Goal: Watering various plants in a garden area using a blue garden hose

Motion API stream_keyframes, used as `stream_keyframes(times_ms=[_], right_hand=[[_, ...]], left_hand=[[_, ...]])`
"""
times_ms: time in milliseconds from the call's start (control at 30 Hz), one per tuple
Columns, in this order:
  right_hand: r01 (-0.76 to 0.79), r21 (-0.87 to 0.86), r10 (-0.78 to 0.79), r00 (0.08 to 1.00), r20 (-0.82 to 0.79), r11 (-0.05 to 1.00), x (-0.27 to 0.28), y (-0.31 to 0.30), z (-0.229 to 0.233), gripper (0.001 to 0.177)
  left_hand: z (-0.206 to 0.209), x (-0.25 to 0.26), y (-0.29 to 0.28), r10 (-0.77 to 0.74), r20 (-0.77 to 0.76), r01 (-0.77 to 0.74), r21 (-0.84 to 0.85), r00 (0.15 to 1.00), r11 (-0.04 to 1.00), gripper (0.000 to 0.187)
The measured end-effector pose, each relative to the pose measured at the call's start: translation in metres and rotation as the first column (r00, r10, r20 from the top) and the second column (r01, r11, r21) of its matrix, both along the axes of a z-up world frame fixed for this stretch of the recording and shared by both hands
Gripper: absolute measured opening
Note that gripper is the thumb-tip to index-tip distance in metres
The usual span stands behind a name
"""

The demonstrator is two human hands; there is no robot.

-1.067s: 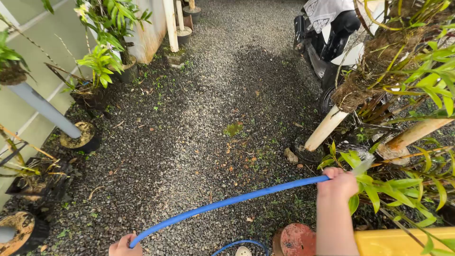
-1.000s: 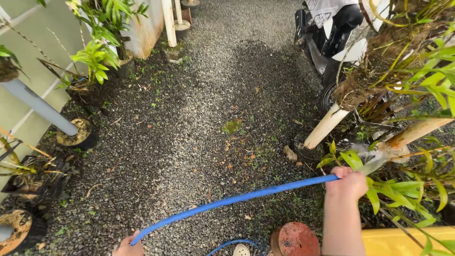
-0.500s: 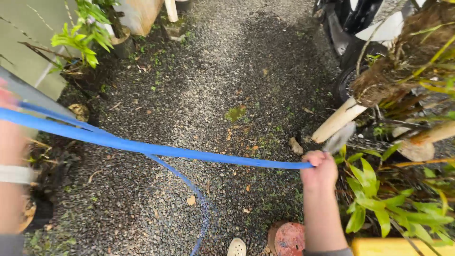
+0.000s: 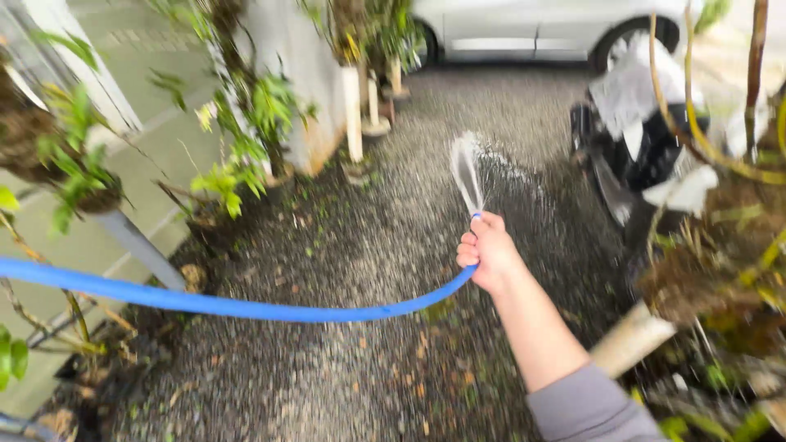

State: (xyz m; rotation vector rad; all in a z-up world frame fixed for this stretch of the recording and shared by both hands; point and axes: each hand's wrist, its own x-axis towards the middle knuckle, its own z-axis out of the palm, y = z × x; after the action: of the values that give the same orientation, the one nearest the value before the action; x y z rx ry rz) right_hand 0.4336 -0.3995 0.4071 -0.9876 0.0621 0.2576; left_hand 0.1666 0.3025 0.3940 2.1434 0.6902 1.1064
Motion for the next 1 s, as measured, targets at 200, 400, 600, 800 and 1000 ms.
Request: stream_keyframes(times_ms=[200, 400, 600, 800, 1000], right_hand=[[0.079, -0.286, -0.022, 0.98, 0.2, 0.955, 0.076, 0.005, 0.123, 0.01], [0.229, -0.341, -0.084, 0.917, 0.39, 0.912, 0.175, 0.012, 0.223, 0.011], [0.311, -0.429, -0.087, 0.881, 0.465, 0.848, 0.252, 0.043, 0.31, 0.016], [0.332, -0.336, -0.167, 0.885, 0.435, 0.881, 0.298, 0.075, 0.358, 0.015], [0.333, -0.298, -0.187, 0.884, 0.428, 0.895, 0.307, 0.099, 0.379, 0.015]], left_hand=[[0.004, 0.012, -0.034, 0.177, -0.214, -0.151, 0.132, 0.961, 0.98, 0.075], [0.084, 0.06, -0.15, 0.241, -0.737, -0.192, 0.153, 0.631, 0.969, 0.057], [0.12, 0.126, -0.193, -0.078, -0.691, 0.009, -0.103, 0.719, 0.995, 0.044], [0.132, 0.193, -0.181, -0.397, -0.261, 0.366, -0.16, 0.88, 0.917, 0.046], [0.186, 0.23, -0.21, -0.485, 0.012, 0.475, -0.221, 0.875, 0.852, 0.04]])
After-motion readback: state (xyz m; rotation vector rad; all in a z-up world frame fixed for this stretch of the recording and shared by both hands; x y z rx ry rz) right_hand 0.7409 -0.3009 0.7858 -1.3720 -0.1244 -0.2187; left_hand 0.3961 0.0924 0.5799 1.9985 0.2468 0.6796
